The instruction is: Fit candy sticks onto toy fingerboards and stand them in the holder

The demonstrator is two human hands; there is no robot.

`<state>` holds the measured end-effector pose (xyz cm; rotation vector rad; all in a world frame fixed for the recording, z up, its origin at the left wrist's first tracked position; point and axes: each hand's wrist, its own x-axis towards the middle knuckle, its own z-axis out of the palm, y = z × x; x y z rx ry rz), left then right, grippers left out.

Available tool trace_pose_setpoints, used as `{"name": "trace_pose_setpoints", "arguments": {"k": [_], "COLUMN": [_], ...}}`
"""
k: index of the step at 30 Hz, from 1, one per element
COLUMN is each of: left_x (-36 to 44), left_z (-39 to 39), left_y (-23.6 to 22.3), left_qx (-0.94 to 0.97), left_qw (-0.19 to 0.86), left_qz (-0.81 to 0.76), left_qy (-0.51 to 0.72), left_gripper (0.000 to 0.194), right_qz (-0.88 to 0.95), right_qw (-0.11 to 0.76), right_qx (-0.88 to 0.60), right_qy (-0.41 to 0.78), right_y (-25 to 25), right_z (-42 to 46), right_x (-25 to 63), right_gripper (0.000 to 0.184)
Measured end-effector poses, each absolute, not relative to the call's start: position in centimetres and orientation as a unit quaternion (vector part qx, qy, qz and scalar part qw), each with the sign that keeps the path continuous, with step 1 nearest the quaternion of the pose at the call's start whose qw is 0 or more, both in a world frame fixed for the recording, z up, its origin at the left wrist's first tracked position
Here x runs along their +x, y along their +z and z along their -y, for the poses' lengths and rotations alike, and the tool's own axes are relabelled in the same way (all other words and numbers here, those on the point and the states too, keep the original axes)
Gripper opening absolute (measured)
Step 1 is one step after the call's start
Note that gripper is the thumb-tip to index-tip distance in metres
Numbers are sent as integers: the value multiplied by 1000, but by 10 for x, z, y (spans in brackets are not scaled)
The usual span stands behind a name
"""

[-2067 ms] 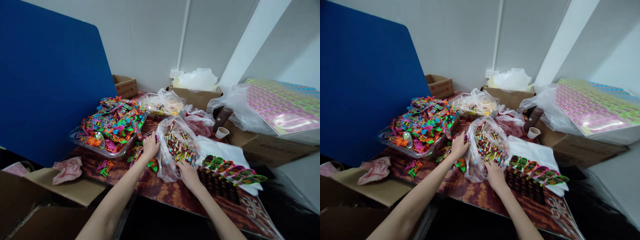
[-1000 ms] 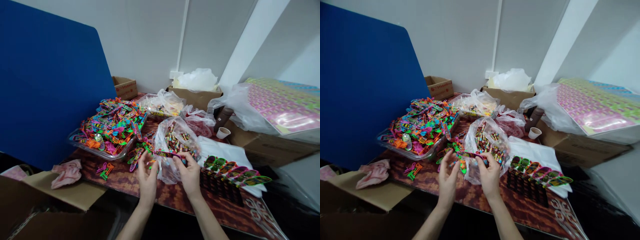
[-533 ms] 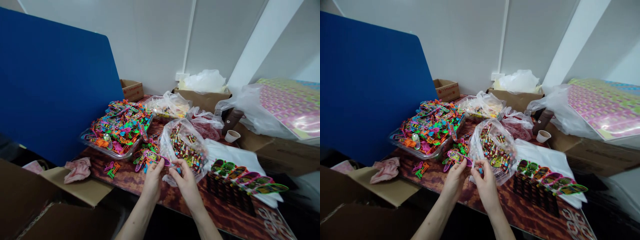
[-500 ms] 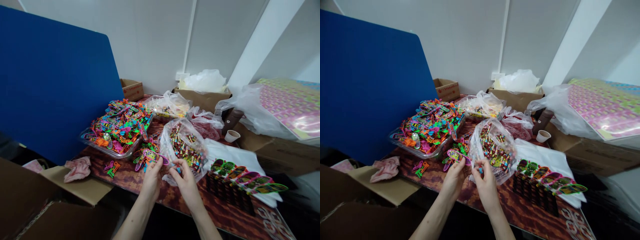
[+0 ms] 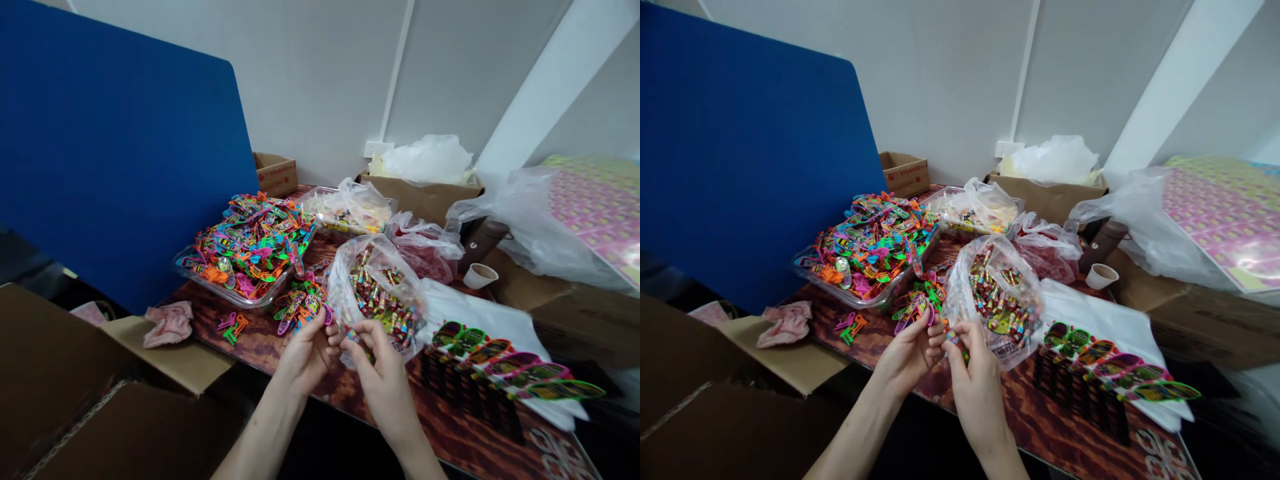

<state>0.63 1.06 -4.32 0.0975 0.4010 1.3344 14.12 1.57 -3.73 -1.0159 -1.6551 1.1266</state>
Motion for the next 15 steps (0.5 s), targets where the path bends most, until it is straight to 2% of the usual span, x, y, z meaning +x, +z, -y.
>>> {"name": "trace_pose_setpoints", "arguments": {"k": [4,7,11,15], "left_x": [3,4,6,5], "left_z": [-9,-8,-7,-5], "left_y": [-41,-42,-51,-57], "left_qx": [25,77,239,466], "left_qw": [782,758,638,522], "left_qz": [-183,-222,-396,-520], "left_qy": [595,608,615,490], "left_gripper": [22,26,36,32], "right_qz": [700,694,667,694], "right_qw": [437,453,473,458], "right_qx": [-390,-398,-427,-427], "right_qy": [409,393,386,355], "right_y": [-32,-32,-34,-29], "right_z": [-12,-12,-17,-28], "right_x": [138,142,152,158], "right_gripper": [15,17,19,24]}}
